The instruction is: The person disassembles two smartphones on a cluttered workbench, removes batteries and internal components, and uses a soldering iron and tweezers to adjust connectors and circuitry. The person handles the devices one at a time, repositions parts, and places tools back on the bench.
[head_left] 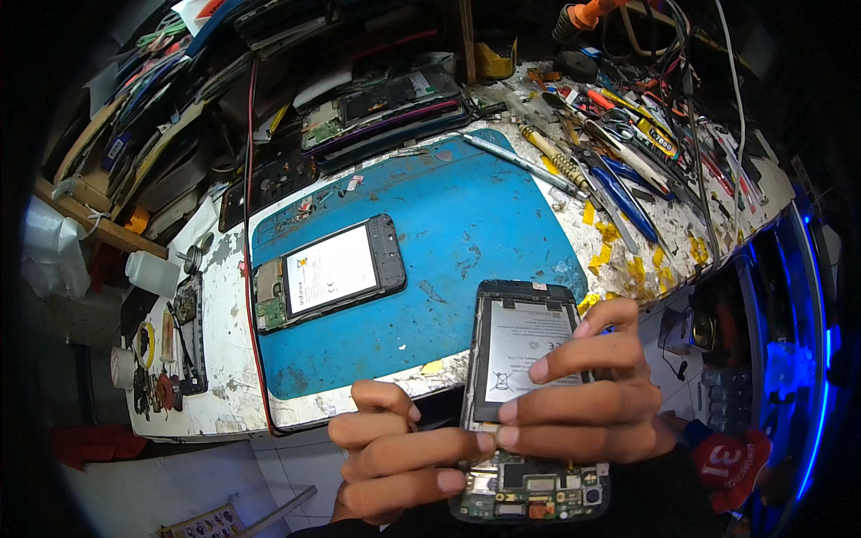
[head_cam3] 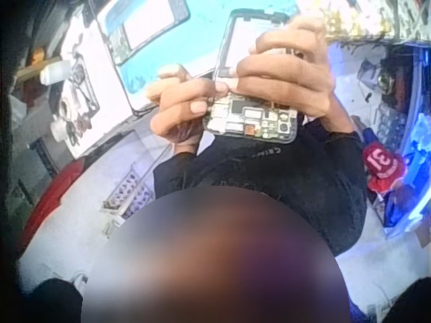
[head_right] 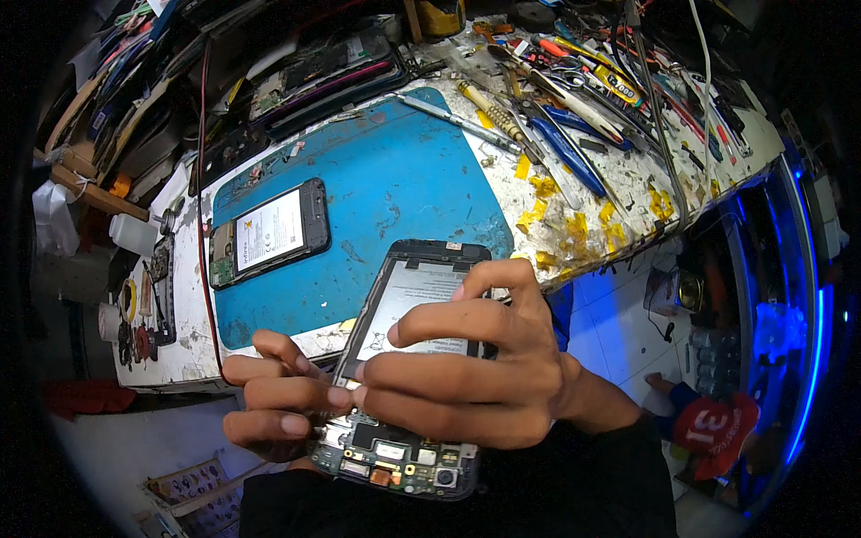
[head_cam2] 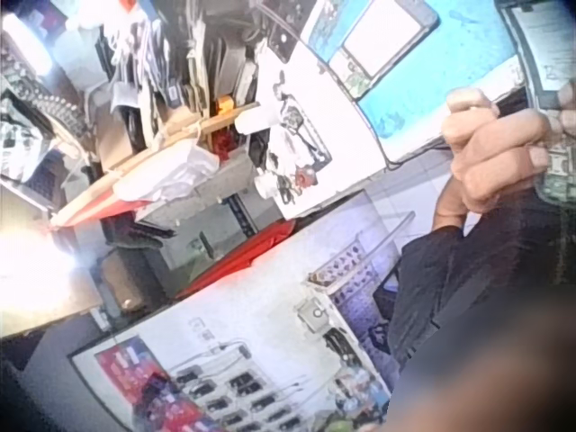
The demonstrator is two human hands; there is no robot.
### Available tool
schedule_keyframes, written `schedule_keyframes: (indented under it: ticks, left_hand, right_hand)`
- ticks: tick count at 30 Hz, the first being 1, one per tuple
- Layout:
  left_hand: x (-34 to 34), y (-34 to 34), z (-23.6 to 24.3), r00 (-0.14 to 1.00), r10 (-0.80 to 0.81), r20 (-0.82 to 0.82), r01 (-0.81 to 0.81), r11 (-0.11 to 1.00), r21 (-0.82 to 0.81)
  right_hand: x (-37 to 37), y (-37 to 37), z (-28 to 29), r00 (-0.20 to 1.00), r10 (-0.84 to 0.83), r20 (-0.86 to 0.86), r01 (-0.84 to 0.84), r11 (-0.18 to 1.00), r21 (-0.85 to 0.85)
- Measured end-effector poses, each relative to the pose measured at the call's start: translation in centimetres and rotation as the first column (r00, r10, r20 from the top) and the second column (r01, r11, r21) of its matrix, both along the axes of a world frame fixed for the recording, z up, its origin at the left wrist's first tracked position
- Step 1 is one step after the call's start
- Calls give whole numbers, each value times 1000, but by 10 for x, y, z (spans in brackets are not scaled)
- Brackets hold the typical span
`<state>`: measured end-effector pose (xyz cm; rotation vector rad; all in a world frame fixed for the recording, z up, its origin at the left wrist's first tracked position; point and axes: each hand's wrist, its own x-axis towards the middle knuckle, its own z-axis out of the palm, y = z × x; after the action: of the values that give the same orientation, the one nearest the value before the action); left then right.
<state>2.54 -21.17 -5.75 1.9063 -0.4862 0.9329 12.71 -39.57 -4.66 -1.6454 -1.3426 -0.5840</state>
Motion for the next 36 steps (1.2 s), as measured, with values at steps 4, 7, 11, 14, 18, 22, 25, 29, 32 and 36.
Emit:
schedule_keyframes:
  ticks: [4, 7, 11, 14, 18, 22, 25, 29, 32, 36]
  left_hand:
    - [4, 0, -15, 997, -31, 73, 39, 993, -111]
    - [2, -1, -21, 997, -67, 38, 72, 986, -150]
    - [-10, -8, -9, 962, -24, -273, -15, 990, -139]
    - [-16, -4, 7, 787, 439, -434, -37, 735, 677]
    - [-10, -12, 1, 768, 144, -623, 38, 962, 270]
    - [-9, -25, -21, 850, -325, -414, -26, 759, -651]
    - [-13, -23, -30, 910, -268, -316, -26, 725, -689]
    - [-15, -18, -29, 870, -183, -457, -226, 677, -700]
    - [-8, -19, -25, 858, -143, -494, -274, 685, -675]
    - [-9, -21, -13, 806, -221, -549, -219, 750, -624]
  right_hand:
    - [7, -1, -13, 972, -21, -234, 21, 1000, 0]
    - [17, 4, -29, 968, -172, -185, 183, 982, 43]
    - [13, -3, -33, 961, -277, 6, 277, 960, -49]
    - [-1, -2, -26, 916, -378, 132, 395, 907, -146]
    - [-25, 15, -20, 917, -354, 183, 374, 923, -91]
    - [-17, 21, -22, 916, -319, 244, 340, 939, -50]
    - [-6, 10, -21, 916, -383, 119, 399, 899, -180]
    - [-12, 4, -19, 961, -258, 103, 277, 909, -311]
    - [-12, -2, -14, 956, -255, 144, 292, 872, -394]
    - [-8, -13, 0, 959, -279, 55, 261, 788, -557]
